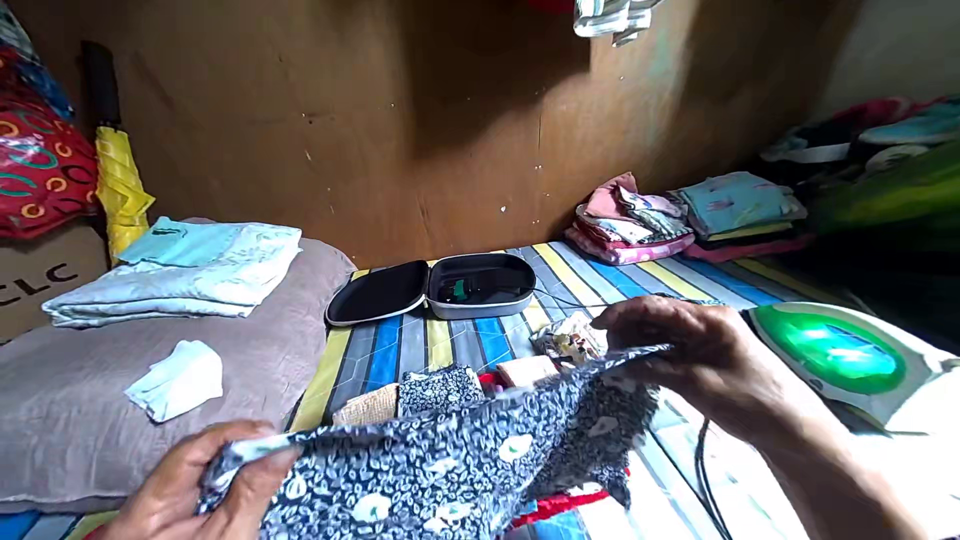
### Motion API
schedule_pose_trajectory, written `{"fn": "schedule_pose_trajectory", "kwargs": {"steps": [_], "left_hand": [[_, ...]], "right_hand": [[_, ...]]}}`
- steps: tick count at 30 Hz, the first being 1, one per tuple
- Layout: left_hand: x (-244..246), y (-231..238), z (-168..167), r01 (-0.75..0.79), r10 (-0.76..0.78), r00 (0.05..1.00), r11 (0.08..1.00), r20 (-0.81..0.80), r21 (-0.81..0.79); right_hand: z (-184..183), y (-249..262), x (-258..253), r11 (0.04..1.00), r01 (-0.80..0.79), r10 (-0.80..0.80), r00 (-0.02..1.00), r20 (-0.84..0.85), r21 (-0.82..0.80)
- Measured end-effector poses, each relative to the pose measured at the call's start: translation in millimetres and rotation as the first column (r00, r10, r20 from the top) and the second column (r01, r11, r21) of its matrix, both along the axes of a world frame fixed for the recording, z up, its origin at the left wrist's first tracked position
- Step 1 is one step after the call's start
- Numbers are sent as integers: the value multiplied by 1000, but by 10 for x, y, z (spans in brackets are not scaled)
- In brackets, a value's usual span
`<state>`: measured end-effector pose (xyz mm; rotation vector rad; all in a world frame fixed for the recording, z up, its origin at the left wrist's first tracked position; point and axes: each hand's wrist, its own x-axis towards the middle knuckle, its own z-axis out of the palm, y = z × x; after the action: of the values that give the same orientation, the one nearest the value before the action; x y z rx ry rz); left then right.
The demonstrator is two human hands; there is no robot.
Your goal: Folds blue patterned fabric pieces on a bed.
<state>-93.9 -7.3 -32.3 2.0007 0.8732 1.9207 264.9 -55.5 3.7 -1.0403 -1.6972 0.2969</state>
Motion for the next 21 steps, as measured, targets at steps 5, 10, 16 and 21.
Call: {"fn": "schedule_pose_trajectory", "kwargs": {"steps": [5,10,16,21], "left_hand": [[201,522,-267,-125,129,991,983,25,-132],[314,834,-648,-121,120,992,931,-22,-343],[208,794,-701,-49,49,999,940,-9,-339],[-127,536,-603,221,-308,938,884,-157,-412]], "right_hand": [[-111,505,-75,959,98,-111,993,-36,-265],[-553,987,49,869,196,-210,978,21,-454],[-746,841,133,877,19,-136,968,-210,-481],[-1014,505,320,914,-75,99,994,42,-399]]}}
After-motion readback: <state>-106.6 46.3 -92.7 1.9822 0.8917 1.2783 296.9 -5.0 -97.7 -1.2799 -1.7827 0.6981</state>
